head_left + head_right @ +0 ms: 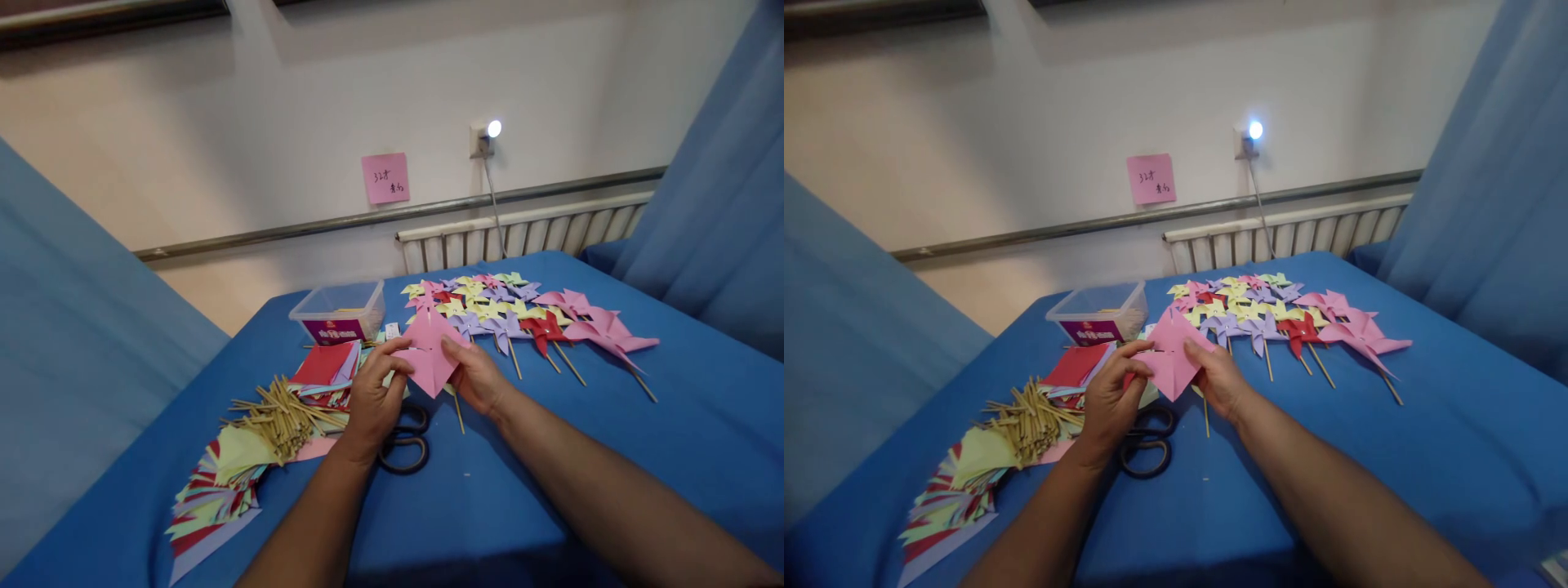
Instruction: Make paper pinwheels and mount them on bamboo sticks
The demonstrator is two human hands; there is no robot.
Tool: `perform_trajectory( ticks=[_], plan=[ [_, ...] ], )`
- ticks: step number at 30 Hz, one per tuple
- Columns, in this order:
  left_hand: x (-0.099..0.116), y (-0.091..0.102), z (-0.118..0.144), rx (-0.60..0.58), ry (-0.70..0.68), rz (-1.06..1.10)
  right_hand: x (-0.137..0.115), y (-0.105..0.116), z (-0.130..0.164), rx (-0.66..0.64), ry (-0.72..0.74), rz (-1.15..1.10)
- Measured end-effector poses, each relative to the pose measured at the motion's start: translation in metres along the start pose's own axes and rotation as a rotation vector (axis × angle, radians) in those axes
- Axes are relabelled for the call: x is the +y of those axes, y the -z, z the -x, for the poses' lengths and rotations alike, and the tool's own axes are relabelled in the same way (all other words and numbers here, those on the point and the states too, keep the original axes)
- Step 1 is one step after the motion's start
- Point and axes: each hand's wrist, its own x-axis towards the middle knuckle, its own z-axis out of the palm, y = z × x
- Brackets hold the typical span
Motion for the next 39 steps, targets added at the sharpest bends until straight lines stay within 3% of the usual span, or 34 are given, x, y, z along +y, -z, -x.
perform_trajectory(
  ticks=[3,7,8,10,13,15,18,21,25,34,39],
  plan=[
    [-0.004,-0.006,-0.005,0.106,0.083,0.07,0.002,0.002,-0.003,0.048,0.035,0.023],
    [-0.007,-0.023,-0.019,0.343,0.342,0.518,0.001,0.004,-0.007,0.111,0.104,0.044],
    [-0.007,-0.028,-0.022,0.333,0.442,0.641,-0.001,0.005,-0.008,0.132,0.123,0.046],
    [-0.003,-0.038,-0.026,0.192,0.601,0.908,-0.003,0.008,-0.011,0.173,0.158,0.048],
    [0.003,-0.052,-0.024,0.037,0.681,1.137,-0.003,0.011,-0.014,0.217,0.181,0.059],
    [0.003,-0.058,-0.019,0.039,0.643,1.161,0.002,0.013,-0.016,0.228,0.166,0.087],
    [-0.007,-0.061,-0.013,0.126,0.612,1.034,0.012,0.013,-0.015,0.222,0.124,0.166],
    [-0.023,-0.055,-0.011,0.174,0.641,0.853,0.018,0.013,-0.014,0.216,0.105,0.273],
    [-0.036,-0.047,-0.012,0.186,0.662,0.775,0.017,0.015,-0.014,0.245,0.149,0.424],
    [-0.022,-0.043,-0.015,0.179,0.69,0.918,0.014,0.016,-0.012,0.263,0.148,0.5],
    [-0.019,-0.04,-0.016,0.233,0.724,0.97,0.012,0.01,-0.008,0.235,0.119,0.532]
  ],
)
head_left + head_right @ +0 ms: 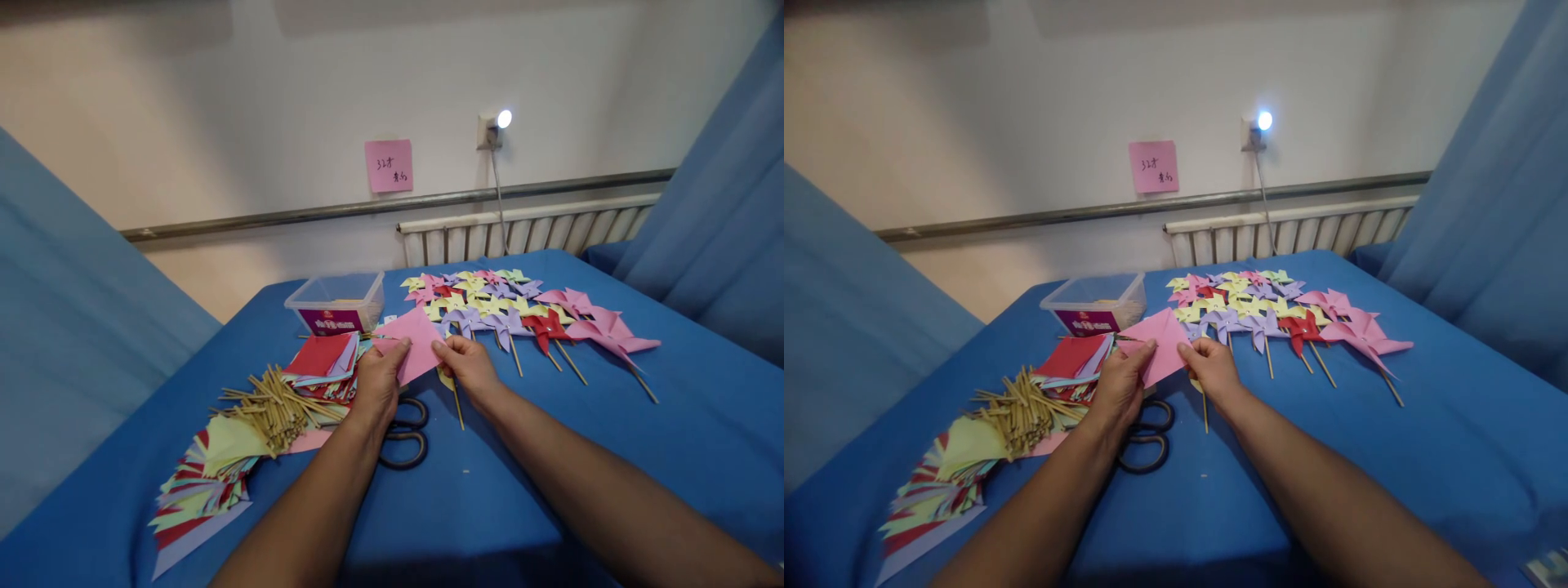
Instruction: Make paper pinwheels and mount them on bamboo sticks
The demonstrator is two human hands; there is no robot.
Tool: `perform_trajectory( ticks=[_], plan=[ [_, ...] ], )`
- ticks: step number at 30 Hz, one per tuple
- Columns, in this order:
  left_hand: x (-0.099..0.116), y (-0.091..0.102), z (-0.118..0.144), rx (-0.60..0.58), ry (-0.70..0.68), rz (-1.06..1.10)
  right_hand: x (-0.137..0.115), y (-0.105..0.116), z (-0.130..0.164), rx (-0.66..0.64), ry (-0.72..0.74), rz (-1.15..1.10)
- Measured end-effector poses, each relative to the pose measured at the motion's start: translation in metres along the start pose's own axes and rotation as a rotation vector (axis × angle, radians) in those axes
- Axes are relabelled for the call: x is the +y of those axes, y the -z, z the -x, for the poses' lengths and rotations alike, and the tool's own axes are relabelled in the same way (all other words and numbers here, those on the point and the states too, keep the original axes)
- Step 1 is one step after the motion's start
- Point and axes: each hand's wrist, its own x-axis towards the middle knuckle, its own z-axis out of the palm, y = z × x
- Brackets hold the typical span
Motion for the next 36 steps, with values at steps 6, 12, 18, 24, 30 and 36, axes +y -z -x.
perform_trajectory(
  ticks=[6,12,18,24,30,36],
  plan=[
    [-0.004,0.002,0.0,-0.016,0.013,-0.014,0.0,-0.001,0.002,-0.034,0.026,0.077],
    [0.002,-0.001,0.002,0.016,0.04,0.028,0.003,0.001,0.0,-0.063,0.017,0.095],
    [0.006,-0.002,0.001,0.05,0.099,0.081,0.001,0.003,-0.001,-0.052,0.021,0.056],
    [0.007,-0.001,0.0,0.068,0.114,0.096,0.001,0.005,-0.001,-0.047,0.033,0.058],
    [0.006,0.002,-0.002,0.009,0.084,0.108,0.006,0.006,-0.004,-0.02,0.085,0.075],
    [0.005,0.002,-0.005,0.089,0.087,0.182,0.001,0.008,0.002,0.013,0.541,0.363]
  ],
)
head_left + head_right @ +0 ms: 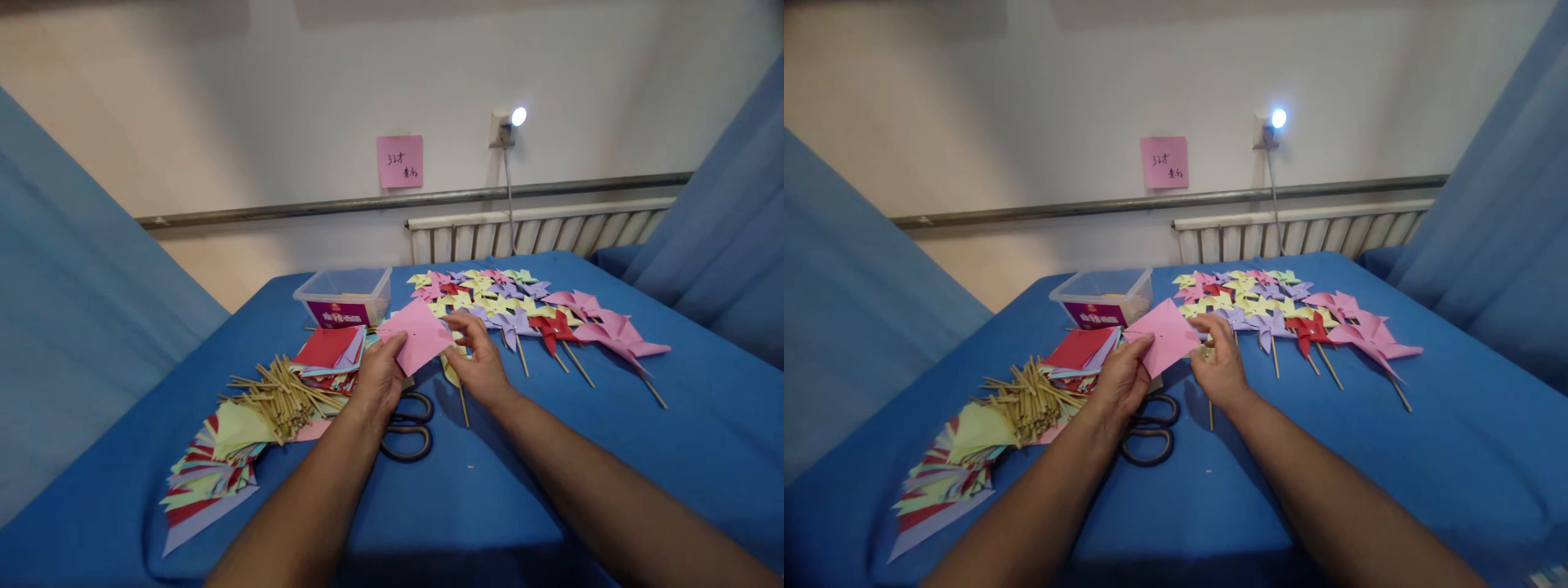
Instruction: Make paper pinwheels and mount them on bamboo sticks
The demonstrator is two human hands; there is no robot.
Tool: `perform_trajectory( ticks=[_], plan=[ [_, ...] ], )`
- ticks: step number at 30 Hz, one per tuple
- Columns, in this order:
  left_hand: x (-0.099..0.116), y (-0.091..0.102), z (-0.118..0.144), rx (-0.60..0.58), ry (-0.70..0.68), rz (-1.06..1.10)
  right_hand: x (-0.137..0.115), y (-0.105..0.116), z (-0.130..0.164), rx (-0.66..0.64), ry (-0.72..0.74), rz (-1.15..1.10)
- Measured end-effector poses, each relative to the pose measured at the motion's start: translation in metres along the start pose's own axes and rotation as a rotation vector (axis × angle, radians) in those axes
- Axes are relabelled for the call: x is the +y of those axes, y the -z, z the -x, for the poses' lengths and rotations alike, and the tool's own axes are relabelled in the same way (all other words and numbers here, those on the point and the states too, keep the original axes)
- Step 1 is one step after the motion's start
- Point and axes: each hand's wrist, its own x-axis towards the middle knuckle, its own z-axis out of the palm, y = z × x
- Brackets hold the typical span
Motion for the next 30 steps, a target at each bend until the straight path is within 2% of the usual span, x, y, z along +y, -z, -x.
perform_trajectory(
  ticks=[2,4,7,11,16,25,30],
  plan=[
    [0.0,0.0,0.001,-0.002,0.021,0.024,-0.004,0.0,0.003,-0.067,0.15,0.154],
    [0.001,-0.001,0.002,-0.034,0.047,0.042,-0.007,-0.001,0.006,-0.124,0.239,0.266],
    [0.001,-0.002,0.004,-0.073,0.056,0.053,-0.008,-0.003,0.007,-0.147,0.305,0.355],
    [0.002,-0.004,0.006,-0.09,0.048,0.049,-0.006,-0.004,0.004,-0.086,0.328,0.345],
    [0.002,-0.006,0.01,-0.092,0.086,0.016,-0.003,-0.002,0.003,-0.035,0.247,0.287],
    [0.0,-0.009,0.016,-0.127,0.065,-0.109,-0.001,-0.003,0.001,-0.007,-0.031,0.112],
    [-0.003,-0.006,0.014,-0.172,0.061,-0.136,-0.004,-0.004,0.002,-0.008,-0.096,0.087]
  ],
)
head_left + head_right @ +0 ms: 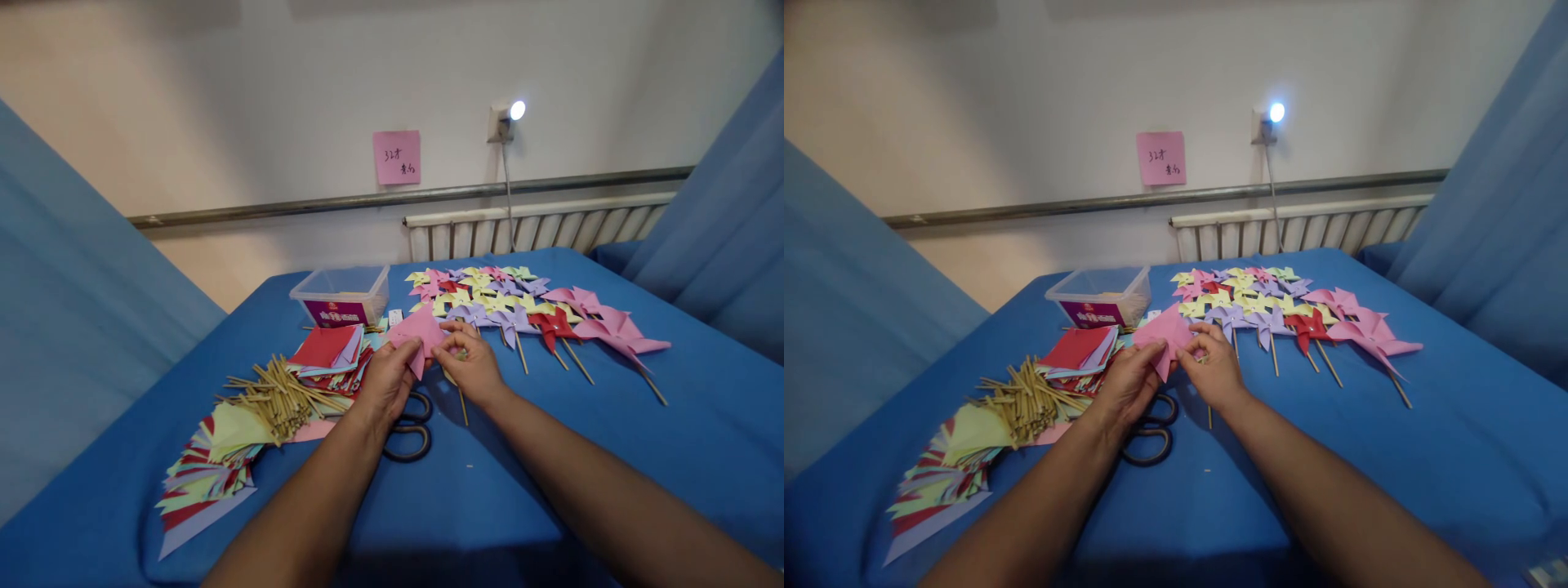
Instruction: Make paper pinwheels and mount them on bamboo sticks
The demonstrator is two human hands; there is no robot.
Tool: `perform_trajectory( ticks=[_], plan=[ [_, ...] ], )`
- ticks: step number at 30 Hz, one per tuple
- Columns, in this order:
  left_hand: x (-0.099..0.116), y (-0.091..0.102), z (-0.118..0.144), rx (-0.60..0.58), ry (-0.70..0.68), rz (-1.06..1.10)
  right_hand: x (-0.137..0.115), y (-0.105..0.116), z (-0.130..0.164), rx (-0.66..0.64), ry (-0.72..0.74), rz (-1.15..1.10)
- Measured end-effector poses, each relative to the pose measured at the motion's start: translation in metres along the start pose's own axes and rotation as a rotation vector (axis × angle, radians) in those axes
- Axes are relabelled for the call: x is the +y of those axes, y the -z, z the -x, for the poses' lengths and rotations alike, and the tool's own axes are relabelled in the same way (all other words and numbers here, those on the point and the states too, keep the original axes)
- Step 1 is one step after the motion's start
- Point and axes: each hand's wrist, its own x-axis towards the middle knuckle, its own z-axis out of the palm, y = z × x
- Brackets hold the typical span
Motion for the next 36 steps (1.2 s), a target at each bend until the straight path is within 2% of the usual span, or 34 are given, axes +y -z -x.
perform_trajectory(
  ticks=[20,36],
  plan=[
    [-0.0064,0.0027,-0.0035,-0.031,-0.006,-0.068,0.0029,-0.0006,-0.0012,-0.001,-0.027,0.014],
    [-0.0058,0.0025,-0.0033,-0.011,-0.019,-0.12,-0.0005,-0.001,0.0012,-0.018,-0.023,-0.002]
  ],
)
